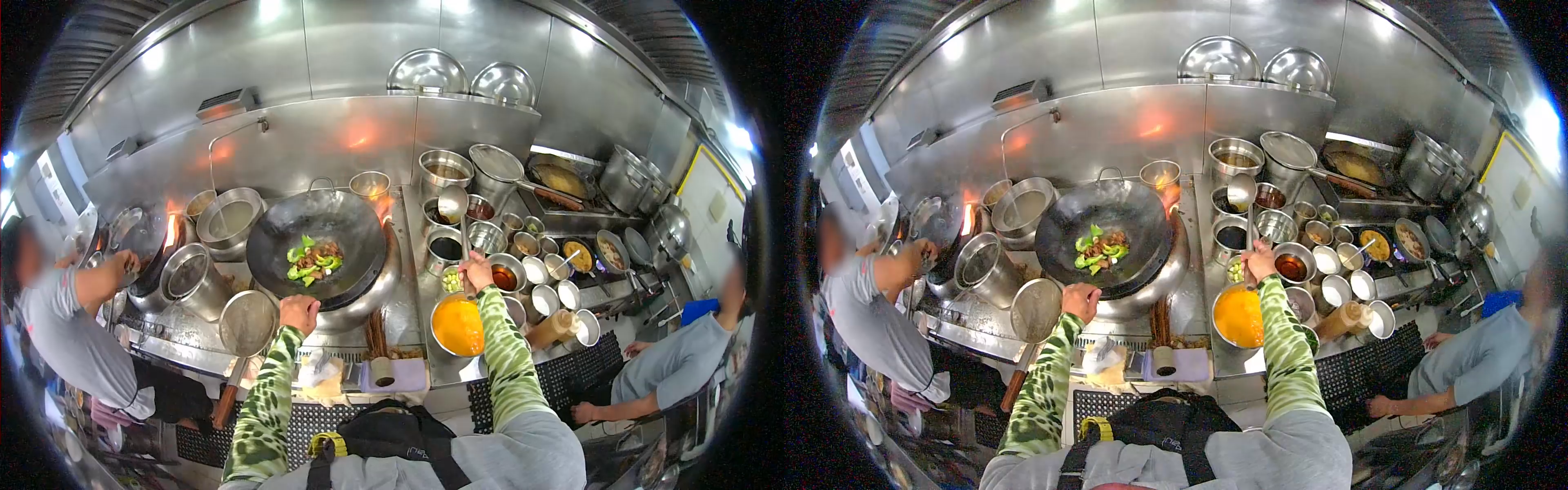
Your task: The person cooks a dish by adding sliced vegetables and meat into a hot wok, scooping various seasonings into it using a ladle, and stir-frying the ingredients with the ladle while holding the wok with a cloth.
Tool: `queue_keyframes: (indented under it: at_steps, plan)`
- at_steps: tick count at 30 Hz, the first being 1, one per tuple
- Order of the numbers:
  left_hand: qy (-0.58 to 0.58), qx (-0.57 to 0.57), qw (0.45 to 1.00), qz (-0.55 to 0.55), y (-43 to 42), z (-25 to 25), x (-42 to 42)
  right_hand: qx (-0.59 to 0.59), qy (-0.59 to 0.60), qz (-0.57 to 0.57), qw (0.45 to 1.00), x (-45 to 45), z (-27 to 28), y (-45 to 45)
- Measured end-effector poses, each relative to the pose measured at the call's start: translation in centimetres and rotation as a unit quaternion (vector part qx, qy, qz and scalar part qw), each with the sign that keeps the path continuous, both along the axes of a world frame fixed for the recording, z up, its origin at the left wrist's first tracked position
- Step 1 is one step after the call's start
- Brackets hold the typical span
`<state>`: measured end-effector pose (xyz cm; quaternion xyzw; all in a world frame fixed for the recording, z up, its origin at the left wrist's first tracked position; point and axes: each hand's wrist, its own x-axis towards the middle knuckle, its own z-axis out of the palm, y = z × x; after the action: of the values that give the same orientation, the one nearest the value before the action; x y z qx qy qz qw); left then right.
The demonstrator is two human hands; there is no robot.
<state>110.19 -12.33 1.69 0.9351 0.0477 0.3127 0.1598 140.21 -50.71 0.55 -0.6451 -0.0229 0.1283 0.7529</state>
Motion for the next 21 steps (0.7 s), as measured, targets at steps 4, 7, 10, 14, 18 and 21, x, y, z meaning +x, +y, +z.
queue_keyframes:
  at_steps: [4,7,10,14,18,21]
  plan:
    - [0.001,-0.004,1.000,-0.001,0.0,0.1,0.0,0.017,0.002,0.011,1.000,0.0,-0.6,0.3]
    - [0.010,0.000,1.000,-0.003,0.2,-0.1,0.1,0.042,0.037,0.020,0.998,-0.8,0.5,0.1]
    - [-0.003,0.003,1.000,0.000,0.2,-0.3,0.0,0.102,0.059,0.020,0.993,-1.4,0.9,-0.2]
    - [-0.012,0.004,1.000,-0.002,0.2,-0.5,0.3,0.166,0.069,0.061,0.982,-0.8,0.8,-1.4]
    - [-0.003,0.006,1.000,0.006,-0.1,0.1,0.0,0.212,0.067,0.073,0.972,-1.2,2.7,-2.3]
    - [-0.004,0.001,1.000,0.003,-0.2,0.3,0.0,0.205,0.075,0.035,0.975,-1.7,3.7,-2.3]
